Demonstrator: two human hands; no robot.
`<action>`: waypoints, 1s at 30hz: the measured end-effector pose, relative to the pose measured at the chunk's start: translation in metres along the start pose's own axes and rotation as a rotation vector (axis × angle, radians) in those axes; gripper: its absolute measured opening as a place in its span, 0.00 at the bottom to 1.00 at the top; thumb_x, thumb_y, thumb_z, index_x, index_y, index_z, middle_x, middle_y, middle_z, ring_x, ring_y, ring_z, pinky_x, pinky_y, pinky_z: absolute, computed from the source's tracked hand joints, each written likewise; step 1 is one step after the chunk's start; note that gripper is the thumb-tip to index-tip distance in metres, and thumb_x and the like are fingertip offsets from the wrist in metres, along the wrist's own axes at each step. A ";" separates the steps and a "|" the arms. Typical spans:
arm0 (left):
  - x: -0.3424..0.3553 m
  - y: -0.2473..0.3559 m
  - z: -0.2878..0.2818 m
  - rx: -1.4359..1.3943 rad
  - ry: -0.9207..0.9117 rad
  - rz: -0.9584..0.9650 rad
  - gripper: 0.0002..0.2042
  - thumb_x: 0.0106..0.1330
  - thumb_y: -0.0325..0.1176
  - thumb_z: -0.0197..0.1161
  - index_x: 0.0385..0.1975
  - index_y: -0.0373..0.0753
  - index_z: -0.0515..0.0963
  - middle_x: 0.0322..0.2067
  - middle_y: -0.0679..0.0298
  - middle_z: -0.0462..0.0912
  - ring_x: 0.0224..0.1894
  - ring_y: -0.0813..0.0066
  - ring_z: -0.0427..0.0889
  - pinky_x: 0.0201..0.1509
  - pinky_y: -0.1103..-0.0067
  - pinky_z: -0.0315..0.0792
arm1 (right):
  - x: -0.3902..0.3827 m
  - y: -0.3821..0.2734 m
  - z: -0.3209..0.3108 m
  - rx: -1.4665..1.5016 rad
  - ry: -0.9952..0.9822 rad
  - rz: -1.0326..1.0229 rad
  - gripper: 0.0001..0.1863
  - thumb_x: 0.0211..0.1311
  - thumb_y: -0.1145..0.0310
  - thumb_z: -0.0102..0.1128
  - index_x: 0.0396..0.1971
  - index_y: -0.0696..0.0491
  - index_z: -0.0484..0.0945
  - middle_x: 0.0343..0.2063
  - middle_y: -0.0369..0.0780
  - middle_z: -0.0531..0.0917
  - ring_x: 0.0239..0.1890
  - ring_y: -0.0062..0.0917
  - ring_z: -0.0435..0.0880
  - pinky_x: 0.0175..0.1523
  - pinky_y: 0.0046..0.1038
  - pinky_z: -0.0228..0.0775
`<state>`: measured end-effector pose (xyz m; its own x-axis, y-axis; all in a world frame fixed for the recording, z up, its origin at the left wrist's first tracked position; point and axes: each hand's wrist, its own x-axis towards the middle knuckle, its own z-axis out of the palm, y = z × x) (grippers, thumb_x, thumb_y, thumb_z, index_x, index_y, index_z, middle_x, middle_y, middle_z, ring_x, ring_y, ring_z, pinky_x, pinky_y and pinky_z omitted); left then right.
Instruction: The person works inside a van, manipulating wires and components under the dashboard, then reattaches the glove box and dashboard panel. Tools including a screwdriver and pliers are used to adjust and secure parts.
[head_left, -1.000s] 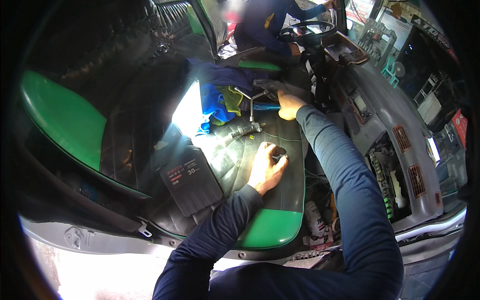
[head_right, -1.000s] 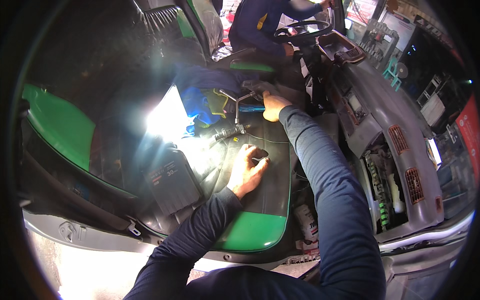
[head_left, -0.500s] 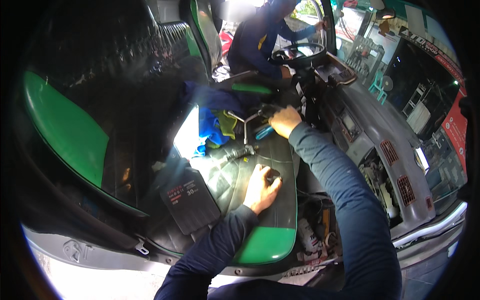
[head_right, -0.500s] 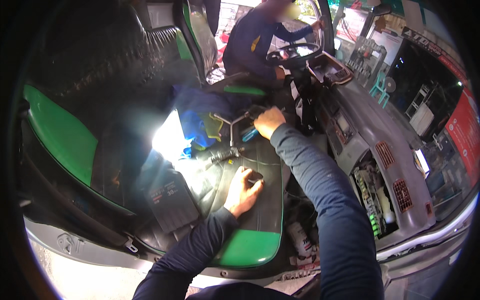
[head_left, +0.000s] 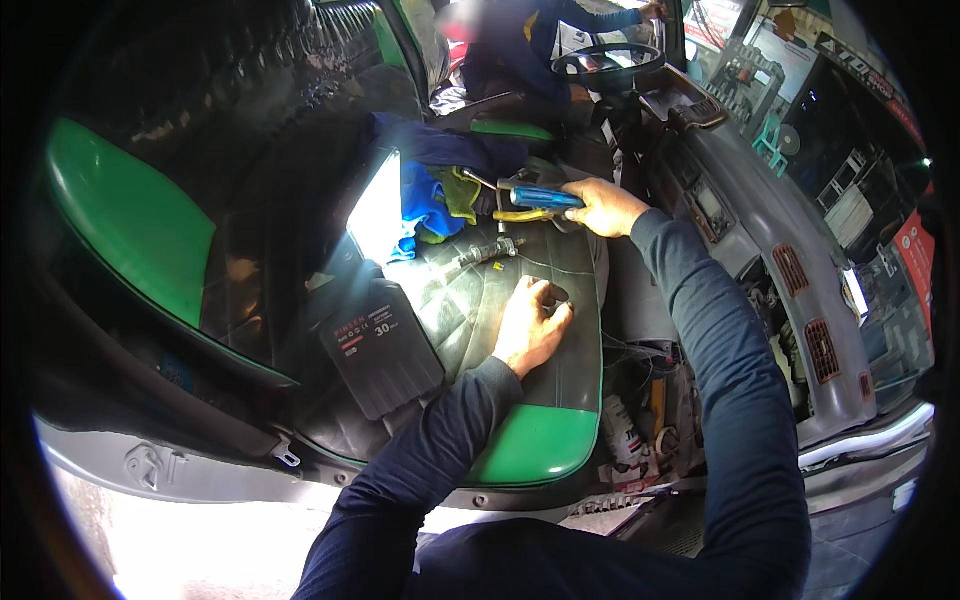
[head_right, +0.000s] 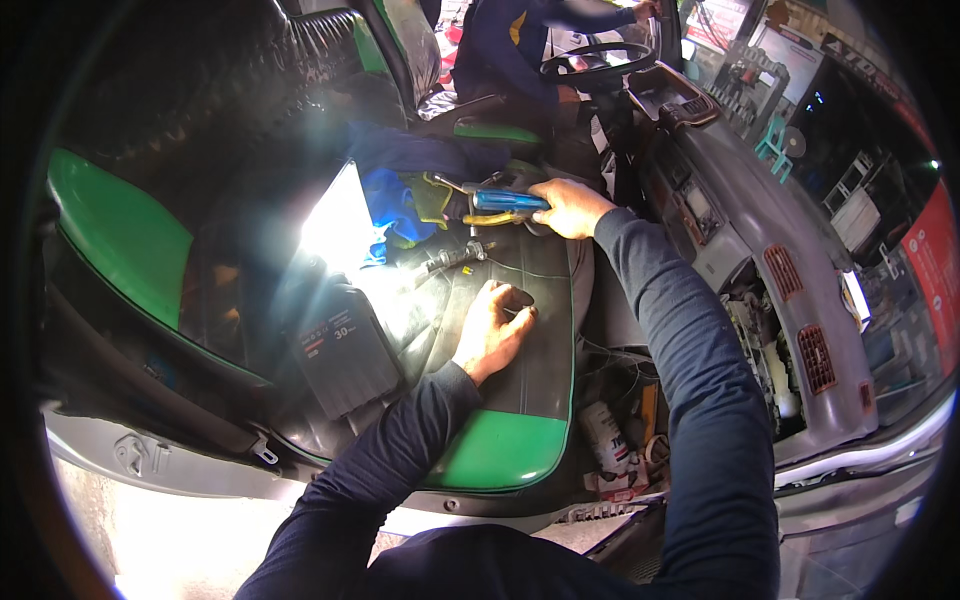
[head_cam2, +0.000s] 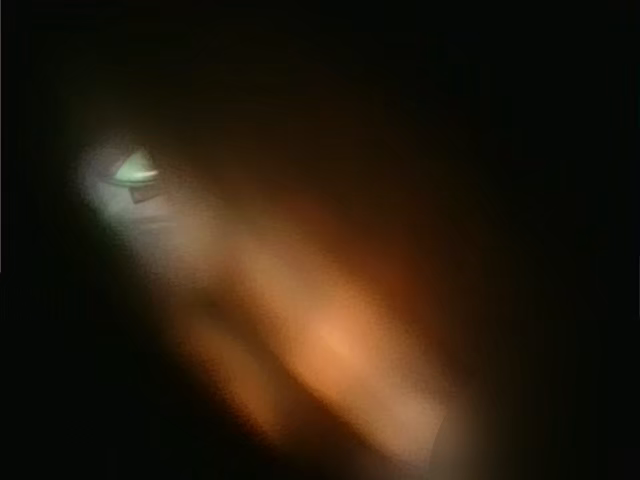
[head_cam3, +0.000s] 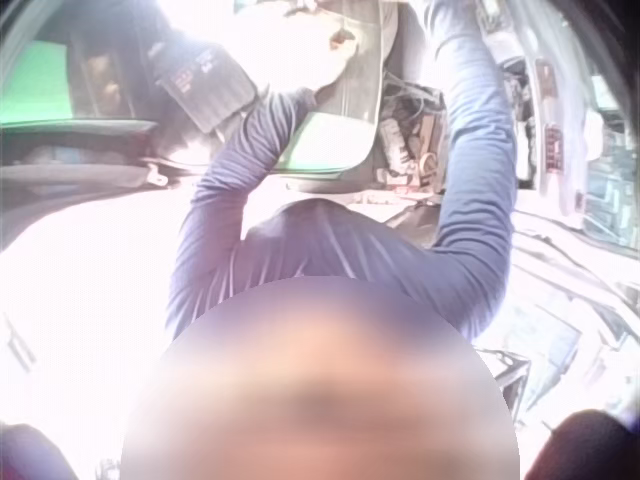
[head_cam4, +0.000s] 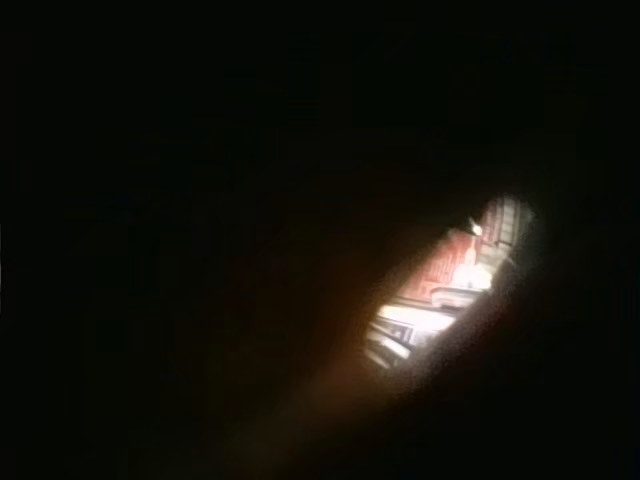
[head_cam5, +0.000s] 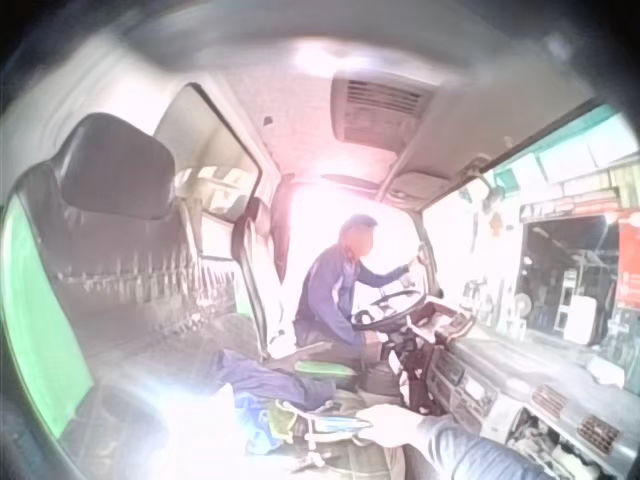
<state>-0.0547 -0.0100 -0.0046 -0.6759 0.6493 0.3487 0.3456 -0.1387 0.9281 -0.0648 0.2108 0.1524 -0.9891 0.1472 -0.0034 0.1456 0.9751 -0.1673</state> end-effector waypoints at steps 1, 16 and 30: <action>0.000 0.002 -0.002 0.003 -0.019 -0.011 0.11 0.67 0.33 0.72 0.43 0.33 0.84 0.42 0.54 0.78 0.44 0.57 0.86 0.48 0.68 0.82 | -0.002 -0.003 0.005 0.048 0.023 0.005 0.16 0.71 0.66 0.67 0.53 0.57 0.83 0.42 0.51 0.90 0.49 0.46 0.90 0.57 0.44 0.79; -0.035 0.043 -0.008 0.258 0.019 1.080 0.27 0.52 0.31 0.76 0.56 0.40 0.85 0.49 0.58 0.83 0.49 0.55 0.84 0.56 0.60 0.78 | -0.129 -0.032 0.150 0.358 0.294 -0.450 0.30 0.70 0.59 0.64 0.69 0.49 0.74 0.63 0.44 0.79 0.69 0.36 0.79 0.74 0.38 0.70; -0.018 0.012 -0.009 0.992 0.081 0.335 0.17 0.66 0.47 0.68 0.43 0.40 0.87 0.48 0.52 0.84 0.62 0.45 0.78 0.76 0.36 0.56 | -0.167 -0.087 0.182 0.005 0.533 0.151 0.20 0.60 0.70 0.68 0.52 0.61 0.84 0.53 0.46 0.80 0.59 0.46 0.78 0.66 0.46 0.71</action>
<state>-0.0442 -0.0298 0.0015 -0.4759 0.6338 0.6097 0.8768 0.3964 0.2723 0.0843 0.0716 -0.0123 -0.8092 0.3506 0.4715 0.2839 0.9359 -0.2087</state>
